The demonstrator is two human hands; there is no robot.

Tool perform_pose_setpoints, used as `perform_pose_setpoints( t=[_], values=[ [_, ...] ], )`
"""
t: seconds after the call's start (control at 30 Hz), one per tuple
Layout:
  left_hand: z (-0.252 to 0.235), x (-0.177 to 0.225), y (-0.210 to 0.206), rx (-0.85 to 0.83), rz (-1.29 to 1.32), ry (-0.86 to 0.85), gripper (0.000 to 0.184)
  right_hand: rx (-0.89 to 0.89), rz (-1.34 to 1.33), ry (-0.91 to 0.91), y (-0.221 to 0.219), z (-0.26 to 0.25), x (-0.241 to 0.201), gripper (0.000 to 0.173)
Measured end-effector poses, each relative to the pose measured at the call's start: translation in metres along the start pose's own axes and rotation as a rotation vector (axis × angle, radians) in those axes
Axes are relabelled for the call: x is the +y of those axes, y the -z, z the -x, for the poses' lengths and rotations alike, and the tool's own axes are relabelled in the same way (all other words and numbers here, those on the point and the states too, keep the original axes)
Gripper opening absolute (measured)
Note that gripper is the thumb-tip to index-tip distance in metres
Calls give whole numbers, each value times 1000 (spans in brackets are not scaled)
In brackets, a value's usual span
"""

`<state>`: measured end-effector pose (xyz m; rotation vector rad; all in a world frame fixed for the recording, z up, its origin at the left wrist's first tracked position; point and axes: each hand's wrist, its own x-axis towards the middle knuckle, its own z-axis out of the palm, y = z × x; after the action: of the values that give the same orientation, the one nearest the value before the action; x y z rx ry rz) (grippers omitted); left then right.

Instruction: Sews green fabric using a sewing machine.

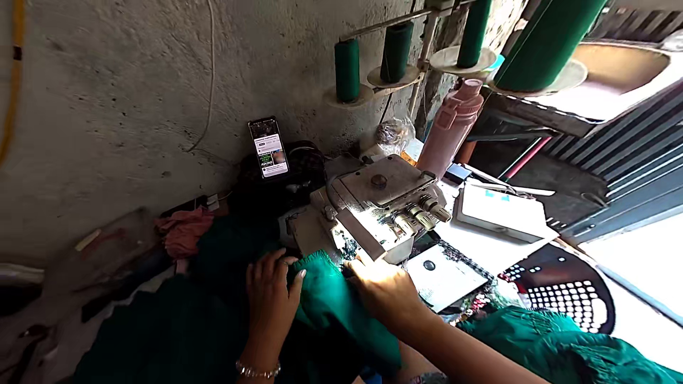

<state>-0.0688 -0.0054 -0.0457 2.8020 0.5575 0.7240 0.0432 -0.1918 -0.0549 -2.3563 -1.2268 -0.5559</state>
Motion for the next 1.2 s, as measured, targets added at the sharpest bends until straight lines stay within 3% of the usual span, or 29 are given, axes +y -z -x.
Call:
perform_pose_setpoints(
  t=[0.17,0.47,0.53,0.6,0.67,0.7,0.77,0.8,0.9,0.97,1.07,1.2],
  values=[
    [4,2,16,16,-43,-30,30,55,0,3,3,4,10,24],
    [2,5,27,58,-71,-79,30,81,-142,5,3,2,5,14],
    [5,23,37,66,-52,-42,29,78,-406,-89,19,14,12,23],
    [13,54,45,29,118,10,25,-48,-904,-230,30,30,12,36],
    [28,88,45,-132,396,30,23,-245,-1400,-490,37,39,2,52],
    [36,100,39,-243,523,20,24,-324,-1515,-631,37,39,0,49],
    [46,110,25,-402,633,12,28,-344,-1544,-841,38,37,2,23],
    [49,108,17,-385,632,22,28,-327,-1506,-896,37,36,6,13],
    [43,95,-4,-116,565,60,26,-291,-1434,-930,36,35,21,8],
    [31,81,-14,-88,491,15,44,-276,-1438,-940,40,33,23,9],
    [15,73,-13,-252,410,-1,40,-278,-1423,-914,43,29,29,11],
    [3,65,3,-541,543,91,45,-284,-1386,-928,40,26,38,10]
  ],
)
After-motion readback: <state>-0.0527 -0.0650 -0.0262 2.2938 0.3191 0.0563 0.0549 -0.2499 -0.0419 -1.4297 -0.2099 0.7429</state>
